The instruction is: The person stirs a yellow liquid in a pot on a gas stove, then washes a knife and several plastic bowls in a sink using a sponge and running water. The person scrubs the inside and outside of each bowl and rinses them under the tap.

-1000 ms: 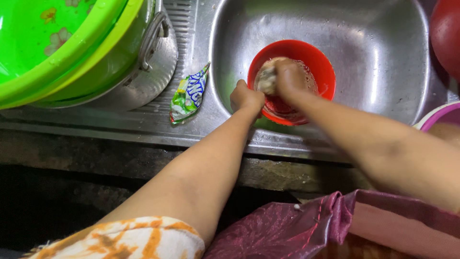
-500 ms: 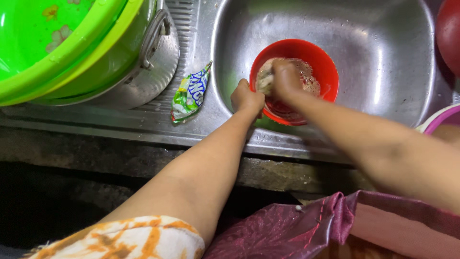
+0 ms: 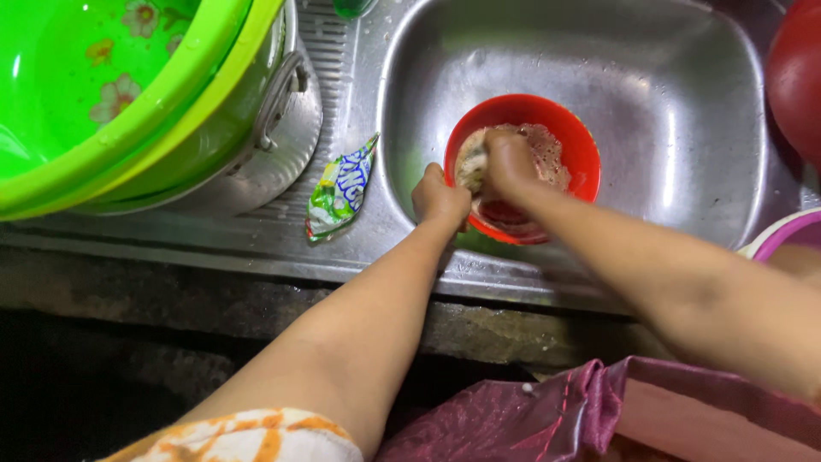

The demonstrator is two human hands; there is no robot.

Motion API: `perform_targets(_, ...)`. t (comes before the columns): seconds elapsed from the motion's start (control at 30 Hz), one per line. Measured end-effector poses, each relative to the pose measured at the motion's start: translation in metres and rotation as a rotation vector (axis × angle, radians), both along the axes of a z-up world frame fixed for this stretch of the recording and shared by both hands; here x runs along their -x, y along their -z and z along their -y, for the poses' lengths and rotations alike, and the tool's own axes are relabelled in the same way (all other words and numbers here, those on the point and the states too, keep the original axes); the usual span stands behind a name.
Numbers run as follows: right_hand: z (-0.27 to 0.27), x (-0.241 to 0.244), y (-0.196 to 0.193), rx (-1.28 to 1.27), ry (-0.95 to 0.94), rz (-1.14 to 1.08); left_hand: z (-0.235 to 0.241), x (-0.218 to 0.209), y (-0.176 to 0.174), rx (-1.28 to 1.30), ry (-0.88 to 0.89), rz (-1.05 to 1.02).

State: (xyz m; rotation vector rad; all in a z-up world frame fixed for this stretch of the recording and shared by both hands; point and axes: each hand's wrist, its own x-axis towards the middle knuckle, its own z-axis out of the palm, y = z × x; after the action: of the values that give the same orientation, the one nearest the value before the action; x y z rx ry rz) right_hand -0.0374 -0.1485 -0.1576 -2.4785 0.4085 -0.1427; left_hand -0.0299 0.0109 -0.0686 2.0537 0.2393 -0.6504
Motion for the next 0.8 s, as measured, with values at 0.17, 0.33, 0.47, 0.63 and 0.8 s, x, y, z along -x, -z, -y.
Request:
perform_targets(0.17,0.044,0.035,-0.004,0.009,0.153,-0.17,0.0,-0.001,-0.006,-0.008,-0.015,-0.09)
perform_targets(0.33,-0.01,0.046,0.009,0.106,-0.013,-0.263,0.0,0.0,-0.011,0.009,-0.009,-0.071)
perform_targets(0.47,-0.011,0.01,-0.01,0.013,-0.068,0.061,-0.001,0.002,-0.007,0.005,0.023,-0.04)
perform_targets(0.63,0.031,0.04,-0.027,0.433,-0.068,-0.096,0.003,0.005,-0.002,-0.021,0.01,-0.008)
perform_targets(0.8,0.003,0.059,-0.006,-0.106,-0.017,-0.503,0.006,0.002,-0.003,-0.066,0.065,-0.041)
